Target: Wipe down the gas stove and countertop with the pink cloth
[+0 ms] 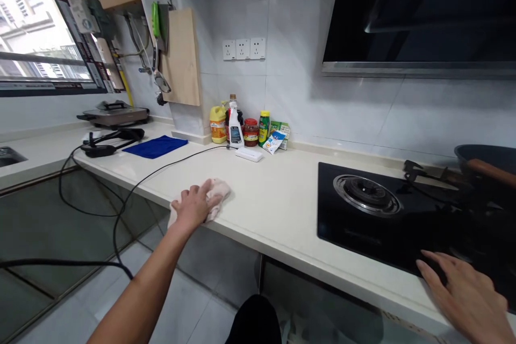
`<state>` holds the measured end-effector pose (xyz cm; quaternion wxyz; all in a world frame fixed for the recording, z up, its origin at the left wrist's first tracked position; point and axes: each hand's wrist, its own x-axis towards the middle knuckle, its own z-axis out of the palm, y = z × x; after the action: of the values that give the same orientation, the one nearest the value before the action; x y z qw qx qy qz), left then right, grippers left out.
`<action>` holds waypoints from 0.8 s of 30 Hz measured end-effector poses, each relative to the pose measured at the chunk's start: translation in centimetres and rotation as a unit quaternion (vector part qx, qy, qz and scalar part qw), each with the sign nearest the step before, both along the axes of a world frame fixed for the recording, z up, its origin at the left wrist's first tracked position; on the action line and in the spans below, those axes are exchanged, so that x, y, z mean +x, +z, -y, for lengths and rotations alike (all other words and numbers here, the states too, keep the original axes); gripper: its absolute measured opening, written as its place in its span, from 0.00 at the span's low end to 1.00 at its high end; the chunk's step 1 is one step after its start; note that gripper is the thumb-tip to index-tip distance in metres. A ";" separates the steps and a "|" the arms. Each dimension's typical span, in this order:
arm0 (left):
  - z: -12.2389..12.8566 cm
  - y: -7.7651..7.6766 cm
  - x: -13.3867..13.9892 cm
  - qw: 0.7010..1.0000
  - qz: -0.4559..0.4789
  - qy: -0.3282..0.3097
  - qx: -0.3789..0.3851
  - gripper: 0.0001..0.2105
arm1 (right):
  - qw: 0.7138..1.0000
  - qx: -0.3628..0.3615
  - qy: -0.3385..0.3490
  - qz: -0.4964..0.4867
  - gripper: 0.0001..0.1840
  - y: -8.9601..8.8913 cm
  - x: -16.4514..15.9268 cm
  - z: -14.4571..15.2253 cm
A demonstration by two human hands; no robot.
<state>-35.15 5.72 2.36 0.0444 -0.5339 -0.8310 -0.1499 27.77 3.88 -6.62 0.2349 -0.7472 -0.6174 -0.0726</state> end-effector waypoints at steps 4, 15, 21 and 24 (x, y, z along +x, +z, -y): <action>-3.6 0.5 -3.9 0.997 0.036 0.059 -0.023 0.34 | 1.000 0.012 0.011 0.013 0.38 0.2 -0.9 0.8; -13.9 3.5 -3.3 0.991 0.085 0.044 -0.093 0.45 | 0.999 0.052 0.015 0.007 0.35 -0.1 -1.6 0.9; -16.0 3.1 8.2 0.982 0.075 -0.127 -0.120 0.41 | 0.999 0.047 0.015 0.004 0.34 0.2 -1.9 0.9; -13.8 2.4 14.5 0.958 0.068 -0.246 -0.132 0.38 | 0.999 0.034 0.015 0.003 0.34 0.6 -2.0 1.0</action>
<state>-20.61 19.48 4.79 -0.1216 -0.7112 -0.6876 -0.0811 25.78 2.92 -6.03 0.2592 -0.7296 -0.6262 -0.0922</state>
